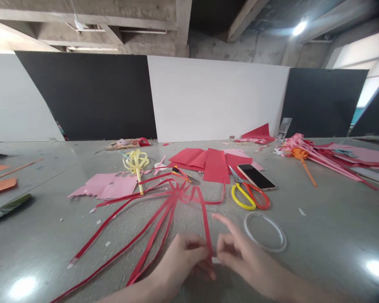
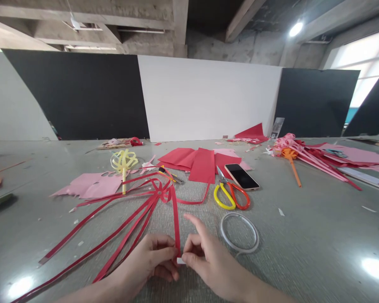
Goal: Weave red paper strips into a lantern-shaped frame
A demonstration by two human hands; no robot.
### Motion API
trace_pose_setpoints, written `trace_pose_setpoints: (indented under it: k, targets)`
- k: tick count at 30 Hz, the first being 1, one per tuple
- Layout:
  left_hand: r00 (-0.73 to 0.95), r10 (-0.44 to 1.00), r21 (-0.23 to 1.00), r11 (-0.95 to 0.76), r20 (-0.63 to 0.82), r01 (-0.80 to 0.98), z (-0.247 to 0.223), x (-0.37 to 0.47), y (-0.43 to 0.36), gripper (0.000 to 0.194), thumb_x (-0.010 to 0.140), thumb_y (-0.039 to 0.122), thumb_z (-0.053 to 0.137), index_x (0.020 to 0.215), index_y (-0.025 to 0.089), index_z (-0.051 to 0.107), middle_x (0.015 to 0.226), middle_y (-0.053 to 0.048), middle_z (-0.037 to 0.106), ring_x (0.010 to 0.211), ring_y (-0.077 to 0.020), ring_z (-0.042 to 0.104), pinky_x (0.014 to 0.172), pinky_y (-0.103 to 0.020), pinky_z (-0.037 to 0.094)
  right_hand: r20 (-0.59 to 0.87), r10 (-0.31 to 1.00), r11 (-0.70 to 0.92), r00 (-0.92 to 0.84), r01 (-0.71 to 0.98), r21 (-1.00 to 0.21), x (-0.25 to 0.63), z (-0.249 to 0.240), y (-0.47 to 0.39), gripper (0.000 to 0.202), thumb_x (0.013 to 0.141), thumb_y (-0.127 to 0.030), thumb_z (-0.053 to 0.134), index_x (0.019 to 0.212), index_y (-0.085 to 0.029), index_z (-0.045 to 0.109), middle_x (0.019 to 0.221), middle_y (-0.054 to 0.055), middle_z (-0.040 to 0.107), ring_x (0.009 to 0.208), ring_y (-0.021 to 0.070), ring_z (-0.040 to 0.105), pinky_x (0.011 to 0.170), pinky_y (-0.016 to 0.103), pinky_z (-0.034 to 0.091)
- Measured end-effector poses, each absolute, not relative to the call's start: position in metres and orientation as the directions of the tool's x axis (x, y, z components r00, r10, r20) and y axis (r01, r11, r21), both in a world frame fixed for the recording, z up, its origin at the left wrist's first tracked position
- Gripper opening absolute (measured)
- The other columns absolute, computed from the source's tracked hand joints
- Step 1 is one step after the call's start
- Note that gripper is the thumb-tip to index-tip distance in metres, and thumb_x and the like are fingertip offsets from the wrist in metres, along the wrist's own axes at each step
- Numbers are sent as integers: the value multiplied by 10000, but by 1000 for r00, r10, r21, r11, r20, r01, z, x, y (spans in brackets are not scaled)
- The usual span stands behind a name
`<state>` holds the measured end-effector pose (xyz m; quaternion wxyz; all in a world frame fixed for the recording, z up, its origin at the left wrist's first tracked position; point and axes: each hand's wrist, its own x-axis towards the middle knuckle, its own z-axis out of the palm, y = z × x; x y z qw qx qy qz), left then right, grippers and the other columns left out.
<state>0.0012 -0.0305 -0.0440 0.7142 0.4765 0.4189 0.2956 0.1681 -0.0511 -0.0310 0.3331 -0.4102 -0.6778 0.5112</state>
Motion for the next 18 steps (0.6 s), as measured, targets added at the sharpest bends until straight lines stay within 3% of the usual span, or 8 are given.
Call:
trace_pose_setpoints:
  k: [7,18]
  targets:
    - [478,823,939,343,-306,11,-48,1,-30,104,664,167,500,600,111,559,576,-14,585,492,-109,582,501,-203,421,29,920,122,-390,215,-969,164,-33,-51,504,816,-164,417,1268,-219,199,715,-43,475,686,112,497,683,259,392]
    - [484,816,930,366,-316,-9,-49,0,-31,111,665,192,523,594,112,557,547,-17,590,461,-112,568,514,-234,433,2,919,111,-395,253,-961,161,-36,-50,497,797,-137,439,1244,-210,236,704,-56,475,662,100,482,683,251,394]
